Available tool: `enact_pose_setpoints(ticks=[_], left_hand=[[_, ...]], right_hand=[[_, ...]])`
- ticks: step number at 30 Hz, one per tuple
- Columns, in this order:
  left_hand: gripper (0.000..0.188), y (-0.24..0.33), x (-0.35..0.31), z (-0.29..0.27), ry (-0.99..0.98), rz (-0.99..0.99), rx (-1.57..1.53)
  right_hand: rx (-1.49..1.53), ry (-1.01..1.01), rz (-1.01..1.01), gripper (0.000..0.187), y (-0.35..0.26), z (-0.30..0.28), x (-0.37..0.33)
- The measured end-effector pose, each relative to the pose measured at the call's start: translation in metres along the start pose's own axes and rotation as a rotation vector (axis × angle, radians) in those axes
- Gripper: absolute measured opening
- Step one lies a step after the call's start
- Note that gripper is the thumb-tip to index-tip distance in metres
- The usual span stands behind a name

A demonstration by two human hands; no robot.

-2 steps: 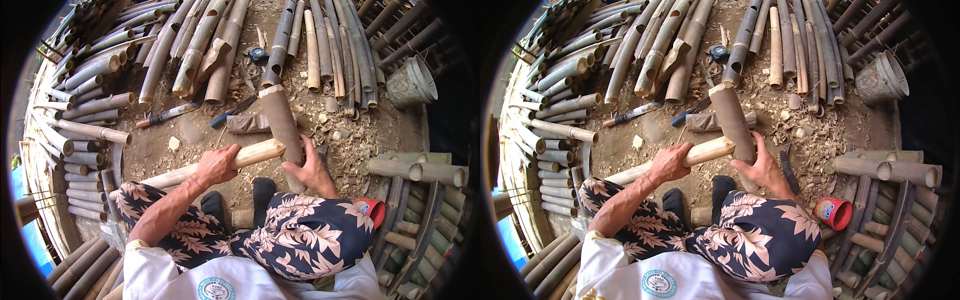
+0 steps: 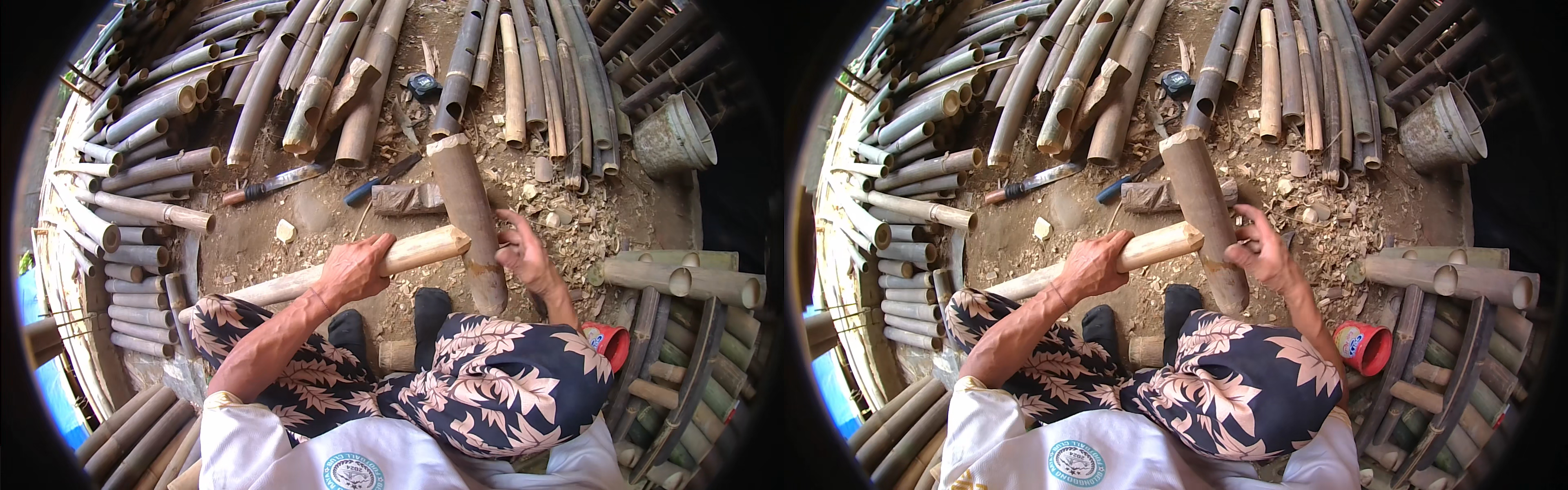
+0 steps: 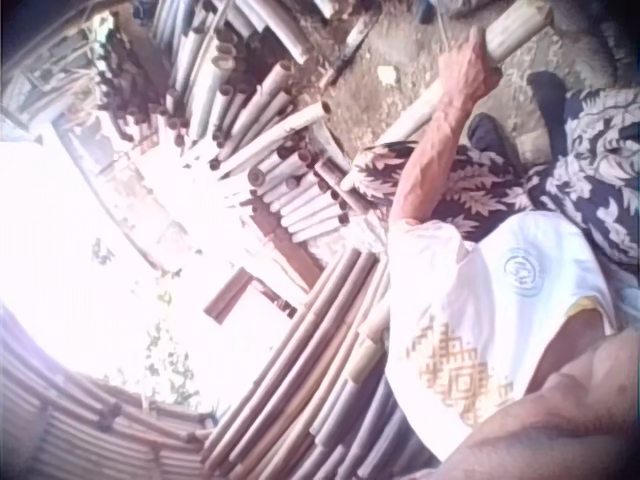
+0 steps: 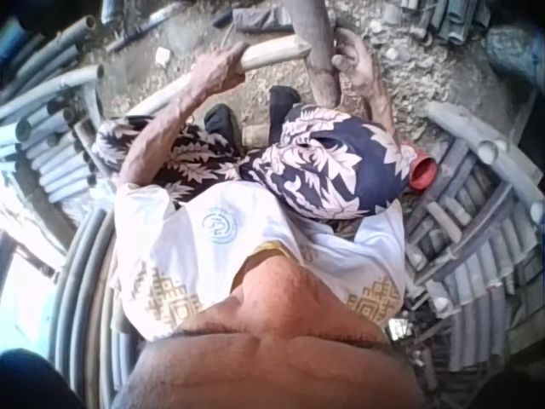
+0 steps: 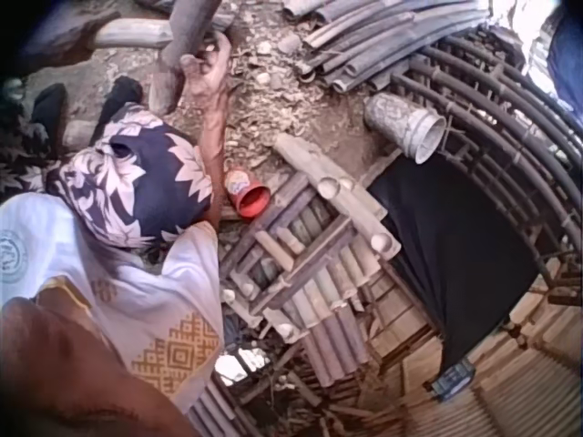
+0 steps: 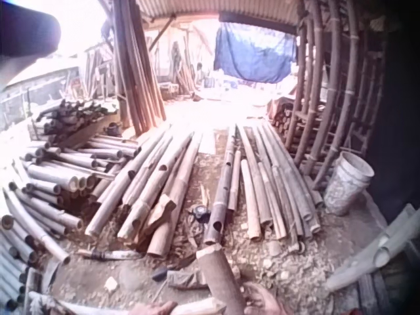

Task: The person prepares bamboo pieces by carving notches with a small knife and then uses a saw to cut bamboo segments to specific lengths on a work surface.

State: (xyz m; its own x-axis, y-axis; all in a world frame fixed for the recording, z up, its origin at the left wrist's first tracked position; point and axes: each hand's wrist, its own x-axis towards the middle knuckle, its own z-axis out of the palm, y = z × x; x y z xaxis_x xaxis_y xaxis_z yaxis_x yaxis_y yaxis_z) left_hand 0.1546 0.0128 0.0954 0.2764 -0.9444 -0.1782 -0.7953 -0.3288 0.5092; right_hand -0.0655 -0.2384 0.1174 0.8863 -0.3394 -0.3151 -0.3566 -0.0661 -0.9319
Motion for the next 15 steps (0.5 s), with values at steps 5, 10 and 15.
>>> enact_pose_setpoints(ticks=[5,10,15], left_hand=[[0.042,0.017,-0.004,-0.005,-0.053,-0.017,-0.001],[0.044,0.010,0.003,0.005,-0.072,-0.064,0.056],[0.044,0.005,0.002,0.018,-0.047,-0.094,0.084]], right_hand=[[0.388,0.017,-0.109,0.112,-0.001,0.005,0.042],[0.360,0.040,-0.157,0.095,0.030,0.040,0.072],[0.000,0.180,-0.141,0.079,-0.015,0.042,0.059]])
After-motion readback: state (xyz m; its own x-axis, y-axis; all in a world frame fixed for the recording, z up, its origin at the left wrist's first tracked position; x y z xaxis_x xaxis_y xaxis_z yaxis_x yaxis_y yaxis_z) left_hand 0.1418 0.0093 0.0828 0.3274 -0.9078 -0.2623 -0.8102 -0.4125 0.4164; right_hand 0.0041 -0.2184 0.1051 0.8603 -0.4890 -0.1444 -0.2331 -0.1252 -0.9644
